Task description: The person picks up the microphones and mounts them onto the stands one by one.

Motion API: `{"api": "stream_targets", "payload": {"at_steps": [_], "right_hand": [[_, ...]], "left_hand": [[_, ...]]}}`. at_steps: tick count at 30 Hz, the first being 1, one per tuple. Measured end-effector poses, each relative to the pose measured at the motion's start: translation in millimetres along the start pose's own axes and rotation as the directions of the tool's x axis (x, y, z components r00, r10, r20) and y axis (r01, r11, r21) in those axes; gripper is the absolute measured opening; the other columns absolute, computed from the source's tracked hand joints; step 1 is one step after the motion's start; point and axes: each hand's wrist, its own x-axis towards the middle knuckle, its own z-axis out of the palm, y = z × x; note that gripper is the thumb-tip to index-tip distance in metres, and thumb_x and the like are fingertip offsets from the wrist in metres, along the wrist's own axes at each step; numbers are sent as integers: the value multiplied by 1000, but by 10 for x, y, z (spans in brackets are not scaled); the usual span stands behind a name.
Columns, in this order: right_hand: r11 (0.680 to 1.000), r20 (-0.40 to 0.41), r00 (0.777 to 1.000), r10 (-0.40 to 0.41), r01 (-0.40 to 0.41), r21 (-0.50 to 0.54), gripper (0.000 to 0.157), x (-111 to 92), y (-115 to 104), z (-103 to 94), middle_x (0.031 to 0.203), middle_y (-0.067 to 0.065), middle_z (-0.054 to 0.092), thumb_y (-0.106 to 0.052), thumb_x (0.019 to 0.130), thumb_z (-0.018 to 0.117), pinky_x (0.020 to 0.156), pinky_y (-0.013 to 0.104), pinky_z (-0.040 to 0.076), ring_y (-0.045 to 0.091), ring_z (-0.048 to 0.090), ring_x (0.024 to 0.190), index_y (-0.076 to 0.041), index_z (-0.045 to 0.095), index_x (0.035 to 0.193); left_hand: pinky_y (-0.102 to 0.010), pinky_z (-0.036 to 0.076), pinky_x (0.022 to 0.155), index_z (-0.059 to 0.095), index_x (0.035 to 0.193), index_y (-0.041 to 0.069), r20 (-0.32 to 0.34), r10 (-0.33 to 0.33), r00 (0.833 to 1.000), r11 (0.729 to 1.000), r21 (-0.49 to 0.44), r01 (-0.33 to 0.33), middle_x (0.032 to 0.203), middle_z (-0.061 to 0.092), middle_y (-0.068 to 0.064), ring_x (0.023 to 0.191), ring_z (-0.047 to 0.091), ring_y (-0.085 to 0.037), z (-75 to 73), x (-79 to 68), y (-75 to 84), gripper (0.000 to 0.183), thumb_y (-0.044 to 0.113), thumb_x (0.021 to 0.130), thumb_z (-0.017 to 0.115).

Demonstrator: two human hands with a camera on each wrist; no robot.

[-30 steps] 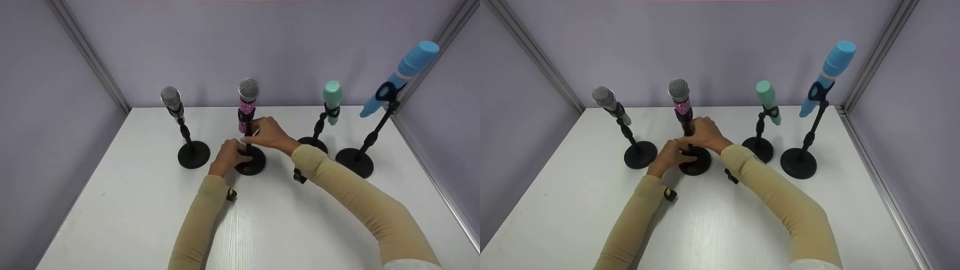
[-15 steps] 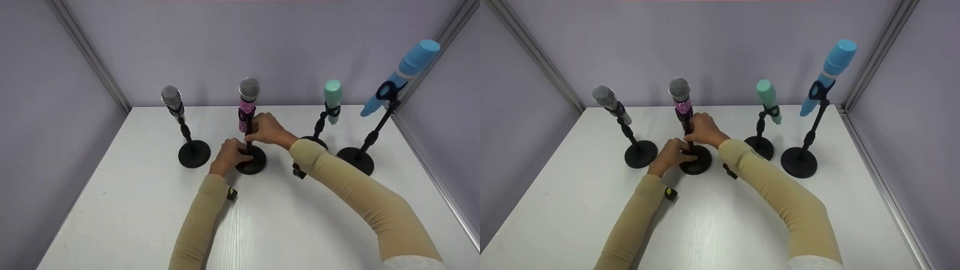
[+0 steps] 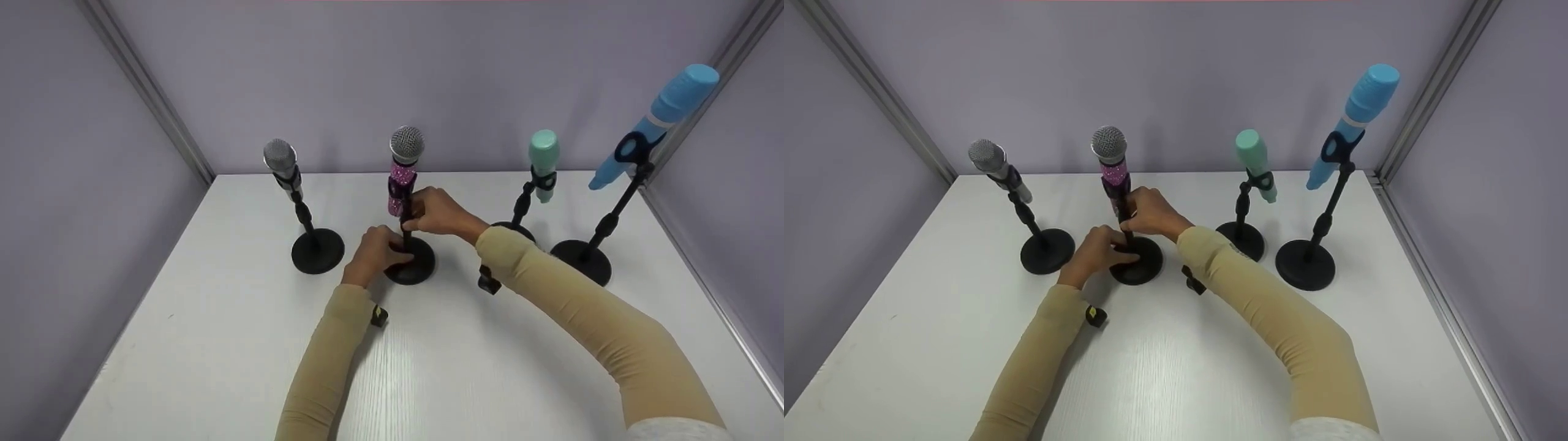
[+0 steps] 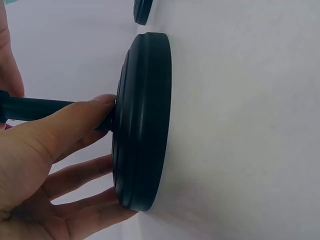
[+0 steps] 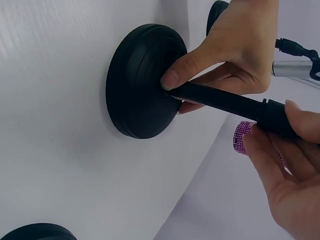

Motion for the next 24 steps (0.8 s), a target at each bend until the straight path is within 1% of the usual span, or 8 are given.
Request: {"api": "stream_targets", "payload": {"at_steps": [3,6,9,11,15,18,21,24], "right_hand": [[999,-57,998,32,-32,-12,33,-32,-12,31,107,16,78,-22,86,79,95,44,59,29,74,104,-1,74,111],[997,-152,986,67,-72,-27,42,-66,-14,97,104,13,79,-36,83,83,91,42,58,26,73,101,-3,75,110],[995,-223,970,96,-99,-2,41,-82,7,161,100,11,78,-36,82,84,86,39,58,24,73,97,-4,75,106],[995,-240,965,101,-100,18,38,-83,23,183,99,11,78,-33,83,85,82,37,59,23,73,95,-4,74,104],[996,-220,972,86,-80,36,32,-76,38,172,98,11,79,-27,83,83,77,32,58,23,74,93,-4,75,103],[997,-190,979,71,-64,38,30,-68,34,148,98,12,79,-23,83,82,76,31,57,24,75,93,-4,75,105],[997,-153,986,67,-61,42,28,-56,25,125,101,14,79,-18,84,81,79,34,58,26,76,95,-3,75,108],[997,-115,991,63,-59,41,27,-48,19,106,105,15,78,-13,85,78,87,39,59,28,75,99,-3,75,110]], "left_hand": [[-38,58,91,84,96,11,-4,-5,1000,1000,-3,5,95,81,-3,99,71,-17,-7,-3,3,14,20,85,86],[-38,59,92,84,95,11,-3,-9,1000,1000,-7,9,94,81,-2,98,71,-16,-13,-9,5,13,19,85,86],[-38,59,90,84,94,11,-2,1,1000,1000,-4,-1,93,81,-2,96,70,-15,-5,-12,-5,12,19,85,86],[-37,58,89,83,93,11,-3,7,1000,1000,-2,-7,93,81,-2,95,70,-15,5,-9,-14,12,19,85,86],[-36,59,87,84,96,11,-7,2,1000,1000,-10,-2,94,81,-2,95,70,-15,21,-2,-19,14,19,84,87],[-36,59,88,84,98,10,-10,-2,1000,1000,-19,2,95,81,-3,97,71,-16,24,0,-13,16,18,84,87],[-36,59,87,84,97,11,-12,1,1000,1000,-16,-2,94,81,-2,95,72,-16,23,2,-12,15,18,84,87],[-35,59,86,84,94,11,-14,-1,1000,1000,-18,0,92,81,-2,93,72,-15,22,3,-11,14,18,83,87]]}}
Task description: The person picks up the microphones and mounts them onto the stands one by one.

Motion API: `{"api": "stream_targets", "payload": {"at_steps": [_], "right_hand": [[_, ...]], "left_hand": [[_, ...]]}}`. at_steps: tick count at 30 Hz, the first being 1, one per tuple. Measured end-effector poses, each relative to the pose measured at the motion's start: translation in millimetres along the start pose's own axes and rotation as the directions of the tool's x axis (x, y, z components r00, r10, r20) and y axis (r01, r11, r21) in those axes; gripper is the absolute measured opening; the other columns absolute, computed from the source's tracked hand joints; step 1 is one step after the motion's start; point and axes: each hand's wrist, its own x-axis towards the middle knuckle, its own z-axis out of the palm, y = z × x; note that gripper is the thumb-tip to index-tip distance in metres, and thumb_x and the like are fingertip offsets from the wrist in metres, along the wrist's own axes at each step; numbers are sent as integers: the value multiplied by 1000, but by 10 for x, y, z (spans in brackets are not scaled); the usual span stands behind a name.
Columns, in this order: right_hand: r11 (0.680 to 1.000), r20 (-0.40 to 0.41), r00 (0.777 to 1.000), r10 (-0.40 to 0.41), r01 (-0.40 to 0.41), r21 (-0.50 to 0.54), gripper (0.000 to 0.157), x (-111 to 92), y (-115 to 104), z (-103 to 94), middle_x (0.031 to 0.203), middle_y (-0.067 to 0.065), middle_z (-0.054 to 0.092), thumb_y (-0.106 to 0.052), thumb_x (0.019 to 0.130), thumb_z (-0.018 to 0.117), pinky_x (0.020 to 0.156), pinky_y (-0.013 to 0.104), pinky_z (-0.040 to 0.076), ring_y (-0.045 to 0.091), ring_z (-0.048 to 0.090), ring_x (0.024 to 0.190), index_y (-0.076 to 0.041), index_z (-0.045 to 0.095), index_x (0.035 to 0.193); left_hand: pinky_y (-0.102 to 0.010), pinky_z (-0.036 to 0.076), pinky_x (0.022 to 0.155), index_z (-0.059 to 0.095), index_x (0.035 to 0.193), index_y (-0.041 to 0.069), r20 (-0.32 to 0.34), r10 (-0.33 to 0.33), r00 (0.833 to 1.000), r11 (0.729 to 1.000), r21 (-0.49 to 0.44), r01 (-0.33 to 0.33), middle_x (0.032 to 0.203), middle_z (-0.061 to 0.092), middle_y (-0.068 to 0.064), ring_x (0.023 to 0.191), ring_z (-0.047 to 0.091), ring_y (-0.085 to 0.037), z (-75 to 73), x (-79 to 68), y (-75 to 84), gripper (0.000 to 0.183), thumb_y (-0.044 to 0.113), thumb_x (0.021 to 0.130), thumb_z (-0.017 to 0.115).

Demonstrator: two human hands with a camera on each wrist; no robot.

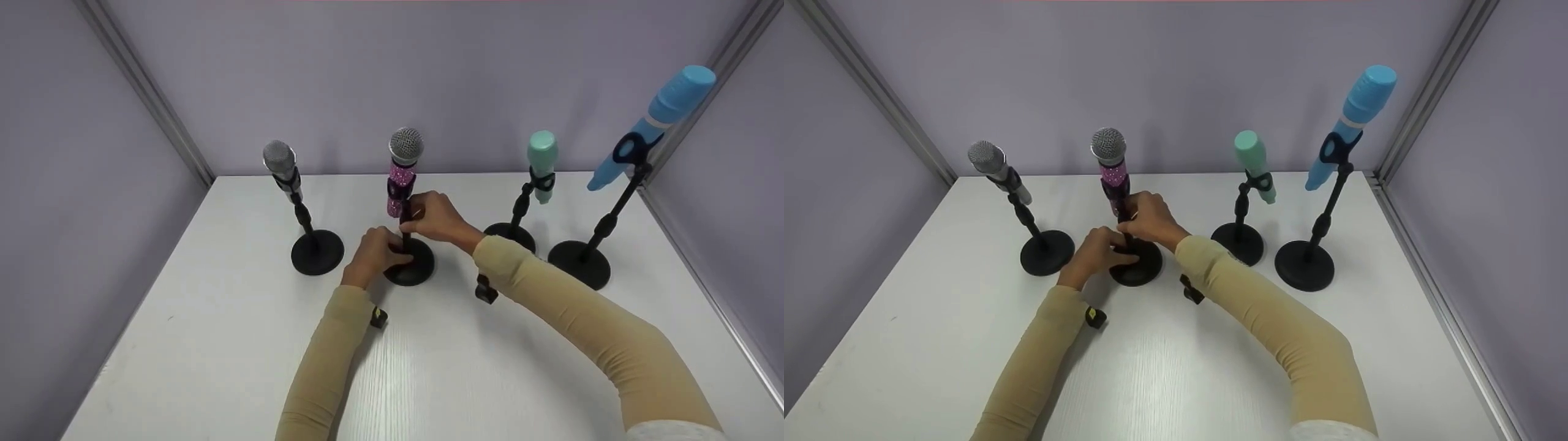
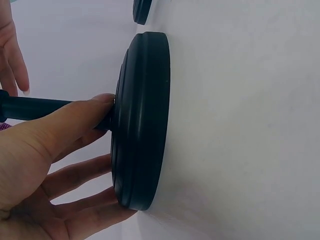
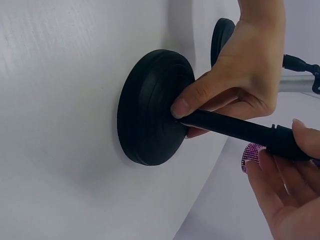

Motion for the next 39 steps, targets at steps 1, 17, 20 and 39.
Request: {"api": "stream_targets", "payload": {"at_steps": [1,17,20,39], "right_hand": [[1000,13,1000,-2,2,0,26,4,0,-4,106,16,78,-11,86,77,91,41,58,28,75,101,-2,75,110],[994,-3,999,42,-42,103,41,-15,4,-7,114,13,77,-25,83,83,94,41,60,27,74,107,-4,72,116],[995,-86,995,58,-51,91,43,-36,-7,16,109,11,77,-31,81,85,89,39,61,24,75,101,-5,73,114],[998,1,1000,7,-7,57,22,-4,-35,-8,112,16,77,-2,89,73,100,43,57,30,74,108,0,75,110]], "left_hand": [[-35,60,85,84,94,11,2,0,1000,1000,-2,0,92,81,-2,92,72,-15,-2,0,0,13,18,83,87],[-37,59,89,84,95,11,-4,13,1000,1000,21,-13,93,81,-3,96,72,-17,-29,-4,8,14,19,84,87],[-38,59,90,84,95,10,1,16,1000,1000,16,-16,94,82,-3,97,73,-18,-26,-7,18,15,18,84,87],[-37,60,86,84,92,9,-15,54,998,998,14,-53,89,81,-4,91,74,-16,-19,3,-4,14,16,82,88]]}}
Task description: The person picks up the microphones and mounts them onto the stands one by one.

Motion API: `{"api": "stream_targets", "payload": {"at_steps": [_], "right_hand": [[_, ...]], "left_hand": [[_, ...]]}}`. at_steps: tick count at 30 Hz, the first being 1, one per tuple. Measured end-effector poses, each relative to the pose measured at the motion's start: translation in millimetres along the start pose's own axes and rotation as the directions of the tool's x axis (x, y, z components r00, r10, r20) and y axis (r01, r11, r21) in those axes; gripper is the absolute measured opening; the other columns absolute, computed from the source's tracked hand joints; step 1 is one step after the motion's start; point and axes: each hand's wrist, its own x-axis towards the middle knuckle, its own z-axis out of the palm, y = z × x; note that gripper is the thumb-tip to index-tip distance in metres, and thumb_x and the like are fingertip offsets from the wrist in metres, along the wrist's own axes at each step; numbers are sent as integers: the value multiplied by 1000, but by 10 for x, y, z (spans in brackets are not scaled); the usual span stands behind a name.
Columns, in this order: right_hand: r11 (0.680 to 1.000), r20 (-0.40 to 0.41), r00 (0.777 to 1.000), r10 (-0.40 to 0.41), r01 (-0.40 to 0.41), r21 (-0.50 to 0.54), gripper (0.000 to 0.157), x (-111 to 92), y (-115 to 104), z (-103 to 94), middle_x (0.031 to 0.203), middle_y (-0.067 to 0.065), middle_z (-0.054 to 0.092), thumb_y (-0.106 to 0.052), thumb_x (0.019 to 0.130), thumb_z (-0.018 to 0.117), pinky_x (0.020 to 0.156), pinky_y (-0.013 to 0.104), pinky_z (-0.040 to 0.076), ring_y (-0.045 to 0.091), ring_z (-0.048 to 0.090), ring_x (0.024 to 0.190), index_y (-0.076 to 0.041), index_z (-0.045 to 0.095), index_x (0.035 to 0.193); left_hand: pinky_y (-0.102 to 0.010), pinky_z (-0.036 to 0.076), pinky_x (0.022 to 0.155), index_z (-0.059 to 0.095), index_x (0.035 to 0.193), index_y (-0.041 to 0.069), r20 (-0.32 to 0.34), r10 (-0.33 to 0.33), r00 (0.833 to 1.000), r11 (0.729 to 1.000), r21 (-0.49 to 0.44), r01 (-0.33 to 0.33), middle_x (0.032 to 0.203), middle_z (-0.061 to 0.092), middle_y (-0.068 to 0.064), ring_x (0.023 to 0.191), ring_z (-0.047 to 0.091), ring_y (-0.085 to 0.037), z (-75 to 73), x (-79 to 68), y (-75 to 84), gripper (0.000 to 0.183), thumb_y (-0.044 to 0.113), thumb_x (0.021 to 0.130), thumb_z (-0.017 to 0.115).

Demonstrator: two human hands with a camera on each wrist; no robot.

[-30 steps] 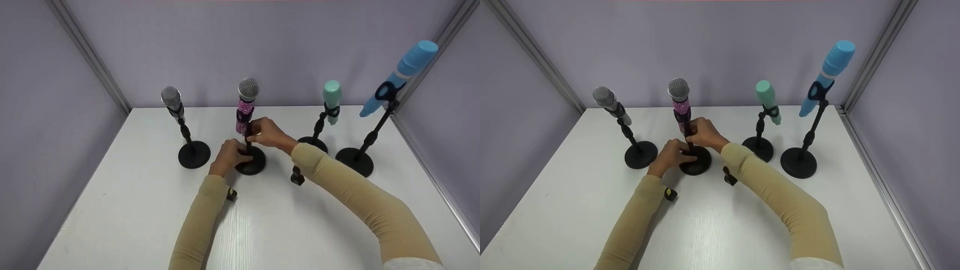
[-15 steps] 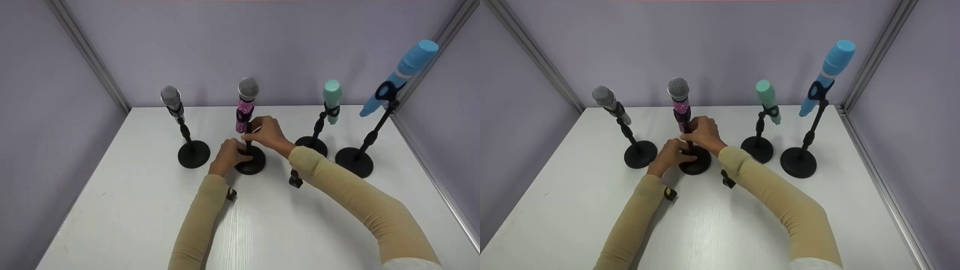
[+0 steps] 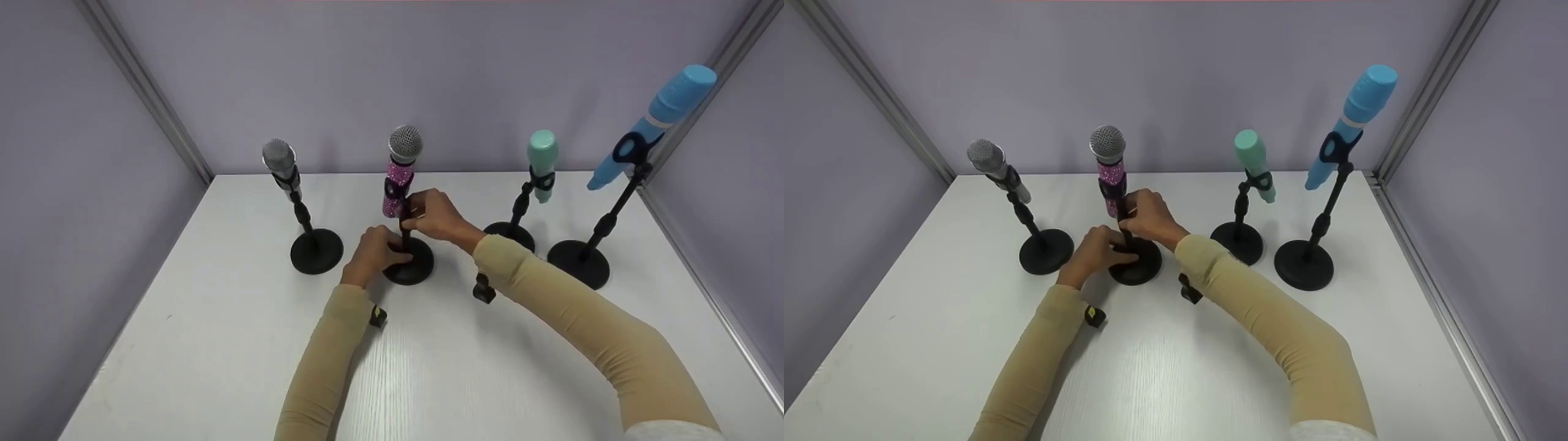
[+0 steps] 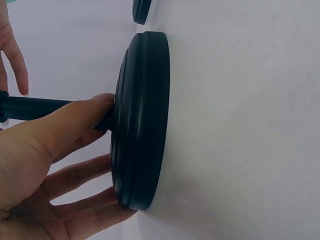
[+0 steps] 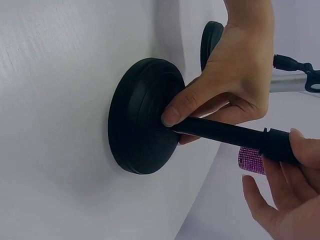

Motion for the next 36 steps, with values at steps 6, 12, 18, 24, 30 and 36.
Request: {"api": "stream_targets", "payload": {"at_steps": [6,12,18,24,30,36], "right_hand": [[1000,69,998,-10,10,2,22,15,6,-48,113,15,76,3,91,68,102,43,56,29,72,111,-2,74,111],[999,73,997,-31,30,9,25,16,15,-65,113,16,76,-7,88,74,99,41,57,30,72,110,-1,73,113],[998,-104,995,-10,3,-60,39,-29,-3,2,102,12,79,-30,82,84,83,38,61,25,75,97,-3,76,109],[993,-187,982,7,-28,-112,33,-45,-42,11,94,11,80,-31,80,87,77,35,57,24,75,91,-4,78,97],[995,-123,992,3,-15,-101,25,-20,-59,-12,94,12,80,-23,83,83,72,30,57,24,77,90,-3,78,98],[996,-55,998,-27,22,-88,23,1,-52,-26,100,15,79,-14,84,76,76,32,58,27,77,93,-1,77,102]], "left_hand": [[-37,60,87,84,95,8,0,6,1000,1000,8,-6,90,81,-5,92,75,-18,14,8,-9,16,17,82,88],[-36,60,89,84,97,8,2,-16,1000,1000,14,16,94,82,-4,96,74,-18,8,0,16,17,18,83,88],[-37,59,87,84,96,10,8,-23,1000,1000,17,23,94,82,-3,93,73,-15,13,-7,26,16,18,83,87],[-36,60,86,84,95,10,8,-25,1000,1000,10,25,92,82,-3,90,75,-15,19,4,28,16,18,82,88],[-35,60,84,84,95,10,8,-24,1000,999,24,24,91,81,-3,87,73,-13,20,22,10,15,18,82,88],[-35,60,83,84,94,10,7,-30,1000,999,16,30,90,81,-3,85,71,-13,25,20,-8,14,17,82,88]]}}
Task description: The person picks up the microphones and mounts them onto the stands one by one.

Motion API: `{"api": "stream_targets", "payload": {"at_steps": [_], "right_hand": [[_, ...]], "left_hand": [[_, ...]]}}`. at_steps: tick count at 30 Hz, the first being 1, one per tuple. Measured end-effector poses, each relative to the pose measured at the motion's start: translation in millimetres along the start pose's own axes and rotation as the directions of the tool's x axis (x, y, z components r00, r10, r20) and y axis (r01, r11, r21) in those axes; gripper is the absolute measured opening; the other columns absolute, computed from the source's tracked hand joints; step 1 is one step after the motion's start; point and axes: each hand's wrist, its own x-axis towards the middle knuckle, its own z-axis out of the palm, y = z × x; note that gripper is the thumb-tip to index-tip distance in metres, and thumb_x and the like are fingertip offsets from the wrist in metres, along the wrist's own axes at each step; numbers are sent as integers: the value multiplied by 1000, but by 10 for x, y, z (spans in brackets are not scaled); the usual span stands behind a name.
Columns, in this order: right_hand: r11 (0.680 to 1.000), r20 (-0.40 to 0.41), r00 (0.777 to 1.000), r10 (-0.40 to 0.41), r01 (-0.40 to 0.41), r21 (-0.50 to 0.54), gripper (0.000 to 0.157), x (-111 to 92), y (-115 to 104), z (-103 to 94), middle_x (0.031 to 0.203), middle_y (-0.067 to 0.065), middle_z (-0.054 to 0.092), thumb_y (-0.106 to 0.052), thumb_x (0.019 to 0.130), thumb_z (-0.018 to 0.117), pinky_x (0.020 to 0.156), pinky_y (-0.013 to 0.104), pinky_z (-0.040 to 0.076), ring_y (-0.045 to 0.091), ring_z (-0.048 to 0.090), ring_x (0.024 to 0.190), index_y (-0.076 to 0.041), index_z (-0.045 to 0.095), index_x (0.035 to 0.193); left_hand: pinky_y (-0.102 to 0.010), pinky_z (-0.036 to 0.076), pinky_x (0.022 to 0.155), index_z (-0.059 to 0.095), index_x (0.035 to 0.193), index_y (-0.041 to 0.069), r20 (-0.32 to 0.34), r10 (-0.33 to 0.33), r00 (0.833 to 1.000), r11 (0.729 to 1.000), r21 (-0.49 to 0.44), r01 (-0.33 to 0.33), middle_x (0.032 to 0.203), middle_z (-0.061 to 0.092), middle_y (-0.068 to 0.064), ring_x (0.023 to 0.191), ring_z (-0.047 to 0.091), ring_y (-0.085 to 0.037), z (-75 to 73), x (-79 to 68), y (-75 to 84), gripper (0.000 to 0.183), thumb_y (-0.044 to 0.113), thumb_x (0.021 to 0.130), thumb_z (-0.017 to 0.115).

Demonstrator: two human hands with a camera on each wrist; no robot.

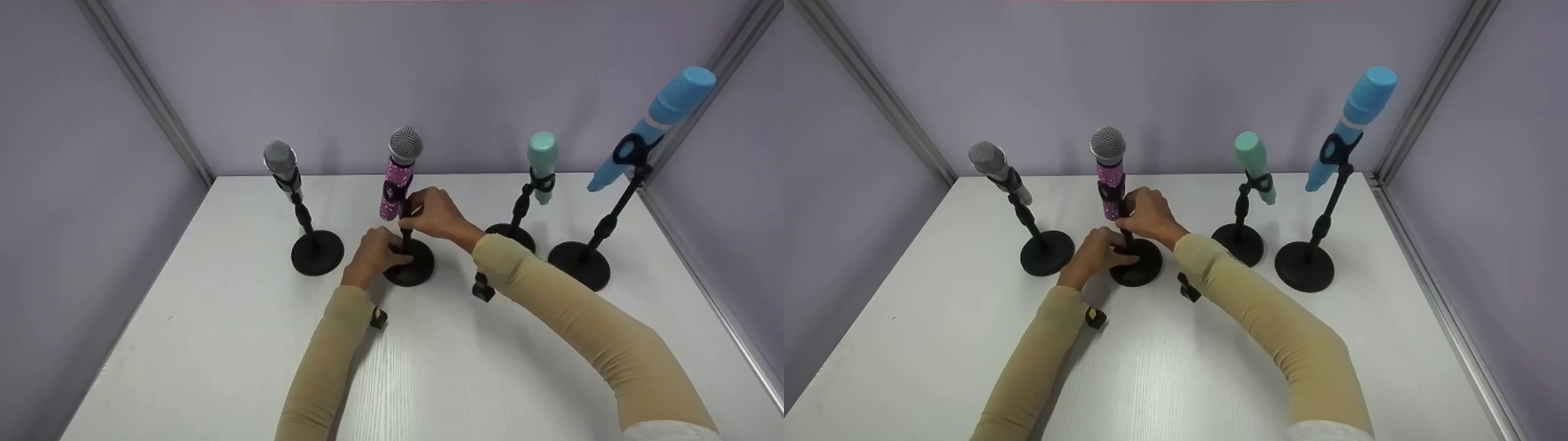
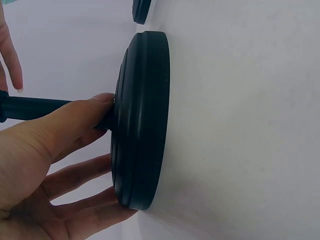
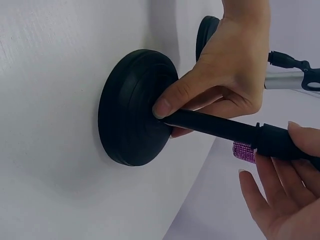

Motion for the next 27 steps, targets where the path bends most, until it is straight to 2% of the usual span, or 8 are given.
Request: {"api": "stream_targets", "payload": {"at_steps": [8,13,16,21,24,27], "right_hand": [[999,68,997,-32,30,37,16,5,12,-10,103,16,77,-4,86,67,81,34,57,31,75,99,0,74,100],[998,85,996,-26,21,54,15,8,27,1,104,14,76,-4,88,66,85,34,57,29,75,101,-2,73,101],[999,53,999,-13,11,46,16,-1,33,22,102,13,77,-12,88,70,82,33,56,25,73,97,-3,73,100],[999,-55,998,28,-26,26,31,-31,35,75,99,12,77,-30,85,80,81,34,58,22,71,92,-4,74,101],[999,-102,994,42,-41,17,32,-41,29,92,95,11,77,-31,83,82,78,32,58,20,70,87,-4,74,99],[999,-112,993,32,-32,4,27,-41,9,84,90,11,77,-27,84,83,71,30,54,17,65,79,-4,75,94]], "left_hand": [[-35,61,84,83,97,9,6,12,1000,1000,-5,-12,95,81,-4,91,73,-15,-1,-21,10,17,19,84,87],[-35,60,83,83,98,9,9,1,1000,1000,2,-1,96,81,-4,91,73,-15,-7,-23,13,17,19,84,87],[-34,60,82,84,96,10,10,-11,1000,1000,6,10,94,81,-4,90,73,-14,-5,-14,5,16,20,84,87],[-33,60,80,84,95,10,2,-18,1000,1000,5,18,91,81,-4,85,72,-13,-1,-12,6,15,20,83,87],[-33,60,79,84,94,10,3,-11,1000,1000,2,11,91,81,-4,83,70,-12,-1,-17,16,15,20,83,87],[-33,59,79,84,94,10,4,-10,1000,1000,2,10,91,81,-3,82,69,-11,0,-16,19,15,20,83,87]]}}
